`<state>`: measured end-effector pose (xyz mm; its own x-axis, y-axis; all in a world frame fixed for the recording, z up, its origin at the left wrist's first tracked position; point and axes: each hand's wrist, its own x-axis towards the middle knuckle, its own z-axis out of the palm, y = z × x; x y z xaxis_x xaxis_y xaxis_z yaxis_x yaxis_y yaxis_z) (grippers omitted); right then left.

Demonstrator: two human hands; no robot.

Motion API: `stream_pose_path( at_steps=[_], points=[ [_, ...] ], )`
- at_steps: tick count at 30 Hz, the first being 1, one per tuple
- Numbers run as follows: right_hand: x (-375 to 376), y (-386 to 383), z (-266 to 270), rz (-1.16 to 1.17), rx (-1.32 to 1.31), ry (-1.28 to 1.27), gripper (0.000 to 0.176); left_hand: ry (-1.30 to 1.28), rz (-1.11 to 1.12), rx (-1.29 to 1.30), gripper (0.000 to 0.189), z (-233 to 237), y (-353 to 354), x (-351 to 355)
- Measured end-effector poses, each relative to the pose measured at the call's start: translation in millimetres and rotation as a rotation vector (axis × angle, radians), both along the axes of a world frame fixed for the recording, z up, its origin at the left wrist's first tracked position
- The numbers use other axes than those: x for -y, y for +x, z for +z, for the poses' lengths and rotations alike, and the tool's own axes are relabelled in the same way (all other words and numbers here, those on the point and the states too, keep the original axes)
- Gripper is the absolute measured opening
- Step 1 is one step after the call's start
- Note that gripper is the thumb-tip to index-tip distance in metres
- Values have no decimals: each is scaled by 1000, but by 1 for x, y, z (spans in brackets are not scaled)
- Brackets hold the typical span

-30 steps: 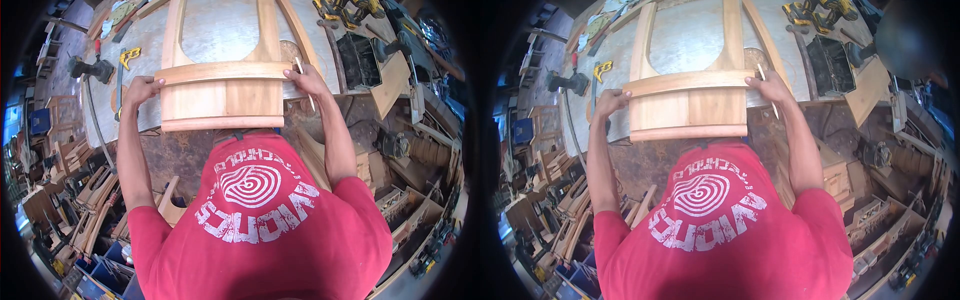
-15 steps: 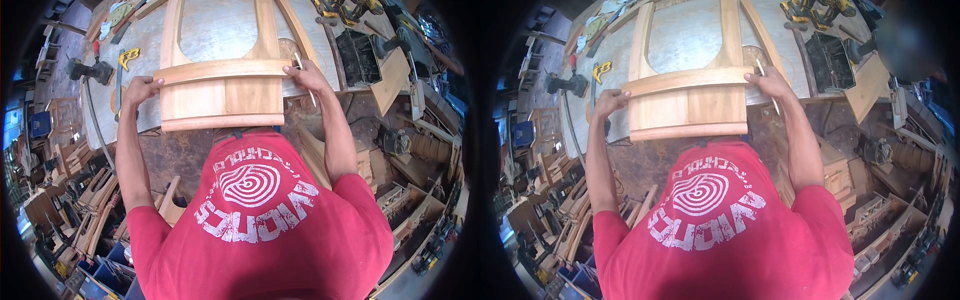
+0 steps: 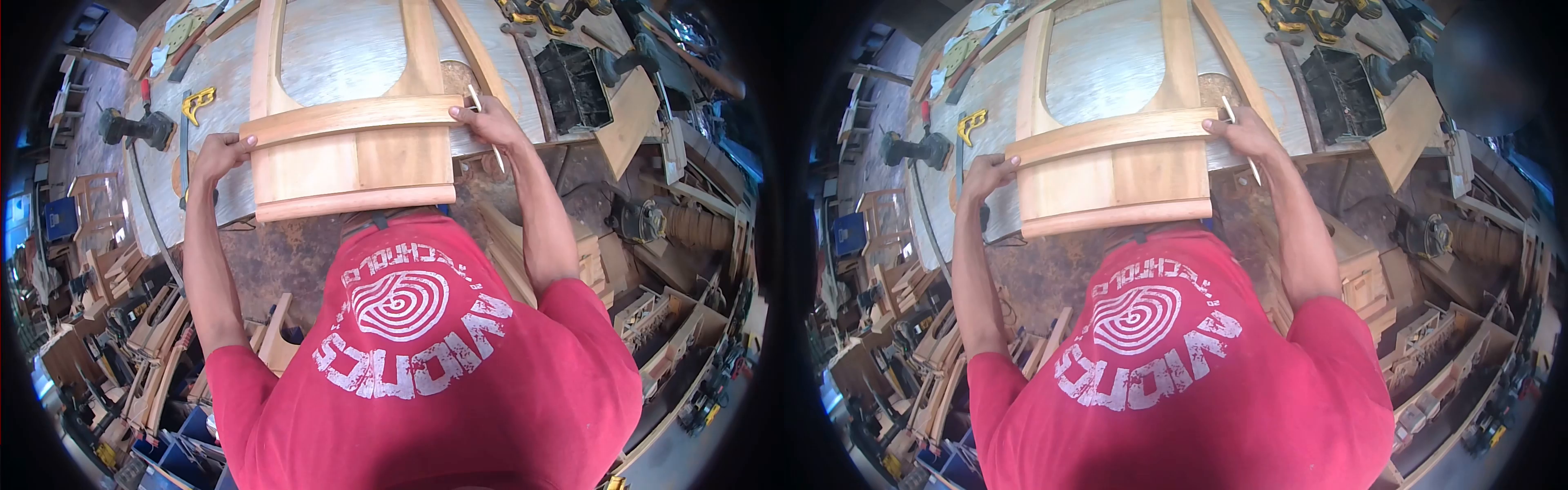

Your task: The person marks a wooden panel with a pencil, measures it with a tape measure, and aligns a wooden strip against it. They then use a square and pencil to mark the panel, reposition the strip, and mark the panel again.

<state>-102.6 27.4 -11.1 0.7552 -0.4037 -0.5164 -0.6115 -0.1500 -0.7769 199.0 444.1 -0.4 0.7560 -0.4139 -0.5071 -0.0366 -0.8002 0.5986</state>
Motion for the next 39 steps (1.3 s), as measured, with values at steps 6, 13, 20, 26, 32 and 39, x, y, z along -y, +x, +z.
stream_pose_path(
  at_steps=[6,13,20,26,32,39],
  points=[
    [-2,-2,-5,-12,80,-23,40,-39,24,-3,50,-3,-1,-1],
    [-3,-1,-9,-47,117,-35,33,19,6,-56,57,1,1,3],
    [-4,-1,-7,-36,84,-38,38,-42,49,-9,51,-2,-2,2],
    [2,-2,-10,-19,-5,-54,54,-47,47,0,50,-2,-3,2],
    [-1,-3,-23,-78,137,4,36,109,-73,60,48,13,-2,4],
    [-1,-3,-14,-81,-17,21,45,10,8,15,49,3,0,0]
  ],
)
